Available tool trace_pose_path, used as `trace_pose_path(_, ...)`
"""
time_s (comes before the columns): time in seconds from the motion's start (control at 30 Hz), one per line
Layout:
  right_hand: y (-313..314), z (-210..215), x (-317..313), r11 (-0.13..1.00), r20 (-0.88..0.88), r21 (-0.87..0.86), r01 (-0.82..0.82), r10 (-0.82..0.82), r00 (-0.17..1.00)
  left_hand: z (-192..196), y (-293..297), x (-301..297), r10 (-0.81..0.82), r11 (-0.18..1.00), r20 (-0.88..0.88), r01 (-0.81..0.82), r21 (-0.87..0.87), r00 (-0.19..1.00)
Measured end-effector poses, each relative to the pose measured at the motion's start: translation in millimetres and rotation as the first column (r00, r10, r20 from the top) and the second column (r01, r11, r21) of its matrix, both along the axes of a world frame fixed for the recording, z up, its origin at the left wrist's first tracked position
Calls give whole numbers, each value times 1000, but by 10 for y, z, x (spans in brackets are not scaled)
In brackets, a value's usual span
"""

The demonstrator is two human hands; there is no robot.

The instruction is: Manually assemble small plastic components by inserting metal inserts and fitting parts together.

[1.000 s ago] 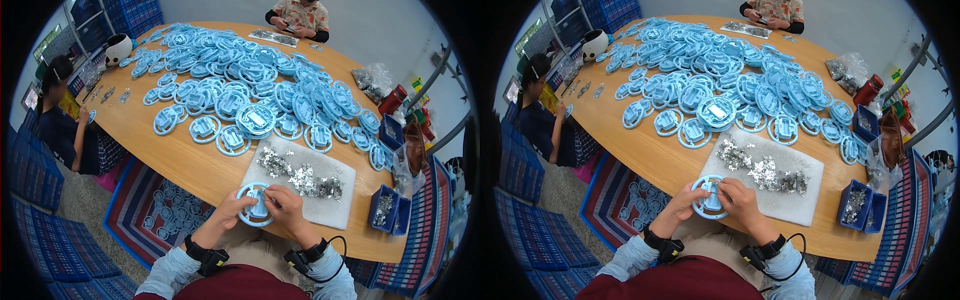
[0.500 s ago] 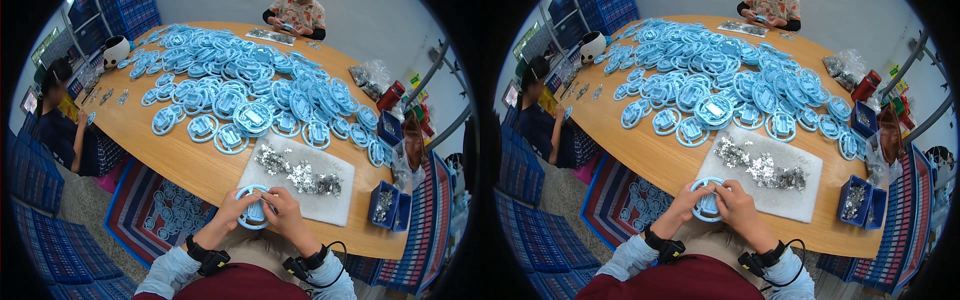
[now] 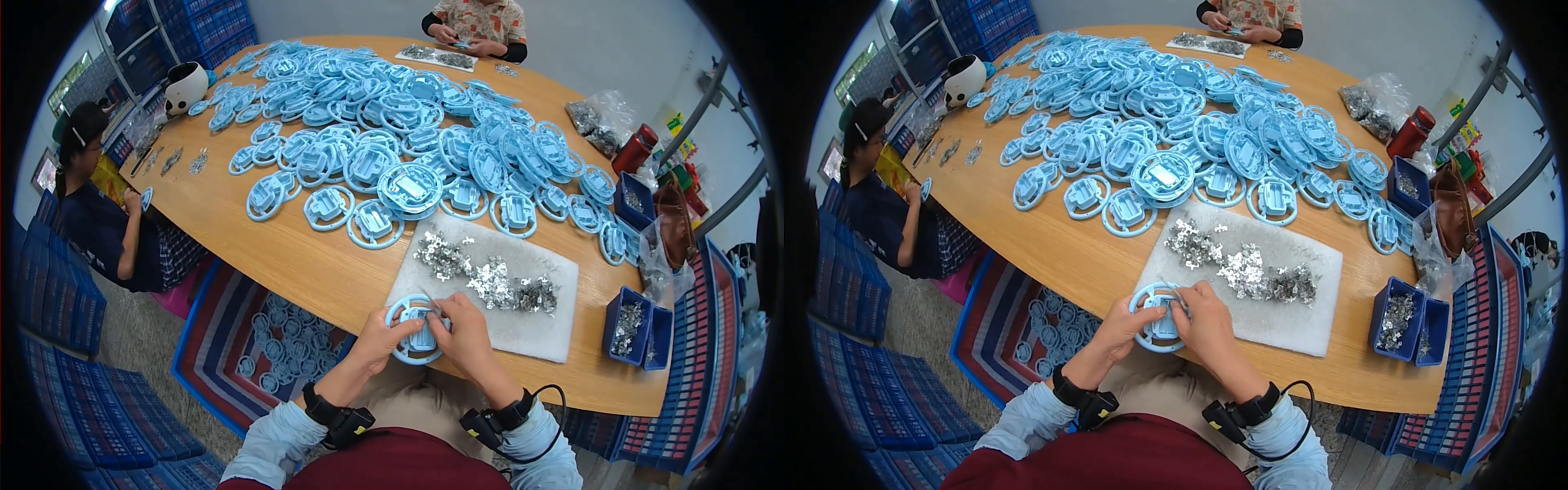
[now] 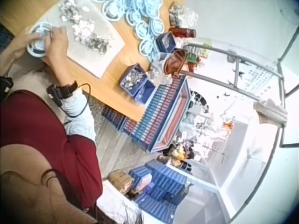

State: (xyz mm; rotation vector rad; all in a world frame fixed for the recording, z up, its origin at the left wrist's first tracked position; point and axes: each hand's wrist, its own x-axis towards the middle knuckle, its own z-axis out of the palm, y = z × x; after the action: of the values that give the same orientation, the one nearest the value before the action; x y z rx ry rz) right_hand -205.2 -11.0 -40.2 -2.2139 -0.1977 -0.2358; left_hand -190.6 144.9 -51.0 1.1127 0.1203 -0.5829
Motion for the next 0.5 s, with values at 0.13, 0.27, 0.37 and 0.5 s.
trace_pose_path(0.13, 32, 138, -208, 951, -77, -308, 19, -45, 996, -48, 9, 22, 44, 997, -69, -48, -53, 997)
trace_pose_path(0.27, 56, 65, -325, 928, -26, -371, -39, 31, 999, -27, 2, 25, 56, 996, -76, -61, -65, 995)
trace_pose_path(0.37, 78, 34, -333, 892, 17, -453, -10, 19, 1000, -44, -3, 19, 62, 996, -61, -66, -64, 996)
trace_pose_path(0.5, 122, 45, -355, 840, 88, -542, 25, 27, 996, -24, -9, 5, 74, 995, -72, -79, -67, 995)
